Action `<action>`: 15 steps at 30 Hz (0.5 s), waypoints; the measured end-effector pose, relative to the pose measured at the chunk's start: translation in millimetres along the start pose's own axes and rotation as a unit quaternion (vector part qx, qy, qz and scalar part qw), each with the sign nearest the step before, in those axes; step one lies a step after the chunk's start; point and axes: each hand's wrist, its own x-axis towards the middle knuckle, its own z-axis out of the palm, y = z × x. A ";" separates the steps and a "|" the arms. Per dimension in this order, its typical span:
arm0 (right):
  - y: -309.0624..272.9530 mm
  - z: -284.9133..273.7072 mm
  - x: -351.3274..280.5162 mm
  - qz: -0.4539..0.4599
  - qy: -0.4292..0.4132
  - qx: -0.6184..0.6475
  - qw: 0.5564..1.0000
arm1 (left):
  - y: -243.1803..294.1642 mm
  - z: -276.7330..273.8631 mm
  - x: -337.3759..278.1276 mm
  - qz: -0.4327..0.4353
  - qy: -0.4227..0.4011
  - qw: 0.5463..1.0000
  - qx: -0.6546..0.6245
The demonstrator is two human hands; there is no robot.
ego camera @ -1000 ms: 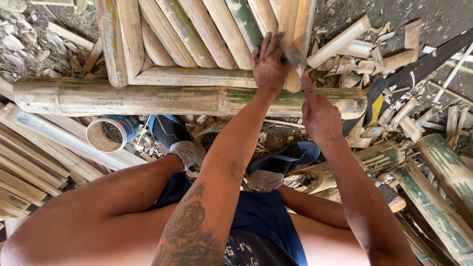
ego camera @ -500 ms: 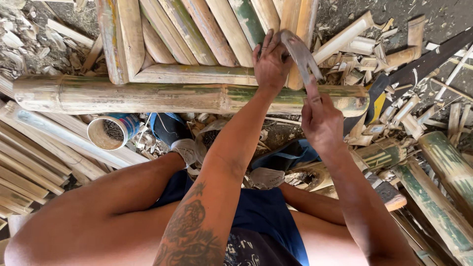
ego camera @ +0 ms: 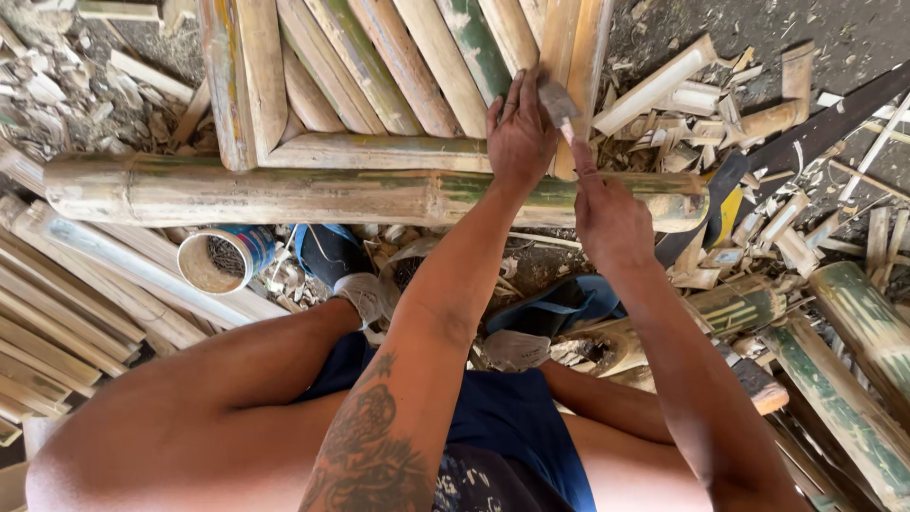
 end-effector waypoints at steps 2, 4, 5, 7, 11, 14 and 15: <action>1.1 4.8 5.1 -0.050 0.069 0.040 0.996 | -5.5 7.7 1.2 0.020 0.014 1.000 0.003; 2.0 9.6 2.0 -0.010 0.005 0.010 1.000 | -10.0 11.5 -6.6 0.026 0.009 1.000 0.008; 3.4 9.8 2.1 0.009 -0.023 -0.007 1.000 | -9.6 9.5 -5.1 0.025 0.004 1.000 0.013; 6.0 6.8 1.0 0.009 -0.013 0.001 1.000 | -6.6 -2.3 -3.4 0.058 -0.002 0.997 0.048; 9.1 -2.2 -10.7 -0.047 0.113 0.076 0.990 | 0.0 -40.1 -6.4 0.073 -0.145 0.974 0.158; 8.4 0.0 -12.4 -0.061 0.130 0.088 0.986 | 7.5 -57.4 -0.5 0.055 -0.223 0.954 0.191; 8.7 2.3 -12.9 -0.029 0.064 0.055 0.996 | 8.9 -59.4 -0.3 0.055 -0.227 0.952 0.195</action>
